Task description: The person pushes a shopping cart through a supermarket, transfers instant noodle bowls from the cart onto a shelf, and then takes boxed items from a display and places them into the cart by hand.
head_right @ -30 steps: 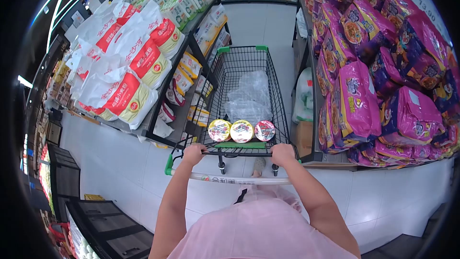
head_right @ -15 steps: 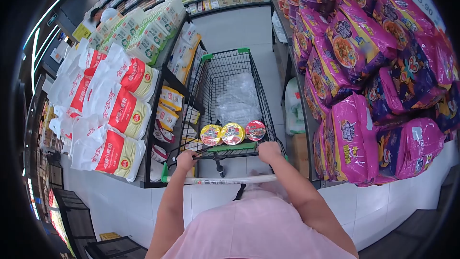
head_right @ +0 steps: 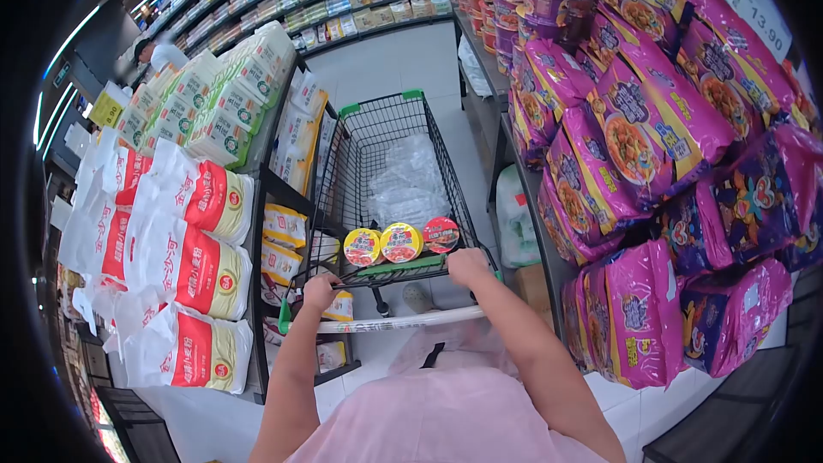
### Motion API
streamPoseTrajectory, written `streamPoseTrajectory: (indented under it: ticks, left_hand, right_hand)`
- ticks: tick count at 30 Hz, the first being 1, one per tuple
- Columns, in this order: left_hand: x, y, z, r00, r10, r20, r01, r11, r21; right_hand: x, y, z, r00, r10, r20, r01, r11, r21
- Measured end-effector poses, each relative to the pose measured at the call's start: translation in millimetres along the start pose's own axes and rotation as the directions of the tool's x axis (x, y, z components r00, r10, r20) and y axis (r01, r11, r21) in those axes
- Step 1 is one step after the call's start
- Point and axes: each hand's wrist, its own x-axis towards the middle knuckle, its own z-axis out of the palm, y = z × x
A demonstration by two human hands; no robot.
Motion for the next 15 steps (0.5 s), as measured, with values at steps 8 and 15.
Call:
streamPoseTrajectory:
  ticks: [8,15]
  left_hand:
    - [105.5,-15.4,-31.5,0.999,0.034,0.041,-0.032,0.998,-0.045]
    - [202.1,-36.8,-41.9,0.998,0.064,0.011,-0.063,0.996,-0.059]
  right_hand:
    - [69.0,5.7,-63.2,1.000,0.016,0.000,-0.016,1.000,-0.008]
    - [144.3,14.8,-98.2,0.996,0.061,-0.069,-0.065,0.997,-0.051]
